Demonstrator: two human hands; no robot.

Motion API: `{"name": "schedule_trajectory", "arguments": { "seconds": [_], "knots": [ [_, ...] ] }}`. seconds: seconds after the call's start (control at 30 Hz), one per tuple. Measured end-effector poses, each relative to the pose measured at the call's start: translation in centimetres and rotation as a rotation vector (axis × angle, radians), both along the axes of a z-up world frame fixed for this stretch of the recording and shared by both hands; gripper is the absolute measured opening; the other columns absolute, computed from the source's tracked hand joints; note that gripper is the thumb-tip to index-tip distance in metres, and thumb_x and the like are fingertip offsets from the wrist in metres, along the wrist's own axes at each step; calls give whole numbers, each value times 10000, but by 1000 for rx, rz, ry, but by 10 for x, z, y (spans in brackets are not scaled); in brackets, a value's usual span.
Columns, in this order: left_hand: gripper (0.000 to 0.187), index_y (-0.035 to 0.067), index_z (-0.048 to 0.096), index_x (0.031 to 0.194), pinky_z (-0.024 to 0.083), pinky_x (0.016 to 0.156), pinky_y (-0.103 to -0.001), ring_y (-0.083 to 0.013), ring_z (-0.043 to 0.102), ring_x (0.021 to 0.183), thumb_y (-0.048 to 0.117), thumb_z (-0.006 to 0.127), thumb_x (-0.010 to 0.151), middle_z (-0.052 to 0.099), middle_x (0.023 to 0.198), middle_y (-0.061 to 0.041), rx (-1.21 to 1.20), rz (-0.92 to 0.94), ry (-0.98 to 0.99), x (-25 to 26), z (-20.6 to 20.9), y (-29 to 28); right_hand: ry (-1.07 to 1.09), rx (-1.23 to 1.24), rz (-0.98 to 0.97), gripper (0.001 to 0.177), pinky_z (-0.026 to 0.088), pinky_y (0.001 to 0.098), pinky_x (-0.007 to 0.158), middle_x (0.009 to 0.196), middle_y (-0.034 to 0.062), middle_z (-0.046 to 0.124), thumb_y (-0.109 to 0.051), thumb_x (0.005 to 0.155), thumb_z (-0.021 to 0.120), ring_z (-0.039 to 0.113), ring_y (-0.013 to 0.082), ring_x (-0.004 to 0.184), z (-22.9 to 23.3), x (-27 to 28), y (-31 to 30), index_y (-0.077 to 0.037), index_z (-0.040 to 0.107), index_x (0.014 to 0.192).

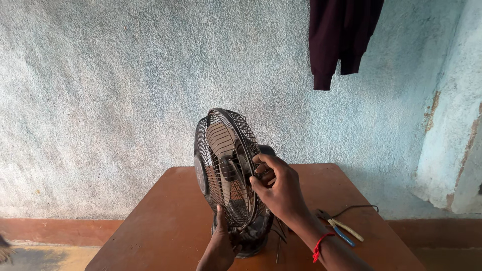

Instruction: The person reassembles a table fan by attaching the front wire cage to the fan head. They use pliers to secure the cage and then rotate the fan head to check the assembly.

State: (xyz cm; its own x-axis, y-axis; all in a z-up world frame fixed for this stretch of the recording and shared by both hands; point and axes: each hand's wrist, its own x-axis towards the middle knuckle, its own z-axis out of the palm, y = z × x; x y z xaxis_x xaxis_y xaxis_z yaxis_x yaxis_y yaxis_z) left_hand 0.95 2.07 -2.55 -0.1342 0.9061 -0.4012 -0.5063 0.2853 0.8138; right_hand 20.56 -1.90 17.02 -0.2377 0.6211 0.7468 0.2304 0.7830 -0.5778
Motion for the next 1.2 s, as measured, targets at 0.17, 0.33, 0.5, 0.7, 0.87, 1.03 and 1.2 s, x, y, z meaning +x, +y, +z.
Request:
{"name": "schedule_trajectory", "arguments": {
  "seconds": [0.17, 0.33, 0.5, 0.7, 0.87, 1.03, 1.2],
  "knots": [
    [1011, 321, 306, 1596, 435, 788, -385, -192, 510, 866, 895, 461, 778, 558, 990, -60, -34, 26, -53, -6, 6, -11, -18, 22, -37, 422, 629, 270, 608, 972, 77, 685, -74, 828, 795, 731, 136, 716, 1, -5, -3, -61, 633, 1216],
    [918, 252, 416, 1501, 463, 761, -390, -194, 591, 843, 831, 523, 798, 591, 913, -45, -50, 44, -59, -10, 13, -14, -62, 4, -58, 393, 610, 301, 588, 914, 82, 684, -122, 816, 818, 710, 136, 722, 9, -6, -3, -57, 641, 1161],
    [956, 63, 594, 1364, 514, 778, -393, -183, 594, 841, 836, 582, 803, 561, 879, -45, -82, 27, 113, -24, 6, -5, -152, -4, -206, 472, 560, 310, 592, 836, 64, 698, -337, 778, 870, 693, 143, 687, 12, -11, -6, -89, 652, 1115],
    [1161, 22, 190, 1553, 447, 1103, -506, -357, 467, 1397, 743, 721, 814, 496, 1442, -239, 6, 55, 380, -43, -5, 3, -176, 61, -399, 603, 570, 368, 576, 1078, 116, 558, -411, 735, 873, 620, 218, 842, 7, -21, 1, -76, 584, 1145],
    [1090, 206, 53, 1638, 355, 1212, -558, -373, 261, 1549, 569, 675, 820, 193, 1656, -166, 230, 87, 396, -52, 3, 6, -119, 377, -341, 479, 526, 436, 754, 1063, 136, 533, -295, 744, 840, 564, 305, 1007, 7, -19, 17, -68, 536, 1038],
    [747, 172, 356, 1604, 247, 1176, -494, -272, 357, 1508, 540, 455, 963, 454, 1612, -134, 252, 136, 187, -71, -9, 15, -107, 185, -218, 612, 530, 408, 770, 981, 119, 547, -294, 757, 800, 597, 235, 925, 2, -18, 28, -9, 505, 1210],
    [739, 66, 418, 1540, 436, 1162, -438, -280, 566, 1373, 413, 633, 924, 581, 1491, -193, 351, 194, 58, -94, -45, 50, -110, 206, -239, 528, 543, 402, 699, 947, 99, 583, -327, 765, 803, 611, 222, 834, -5, -19, 37, -25, 556, 1121]
  ]
}}
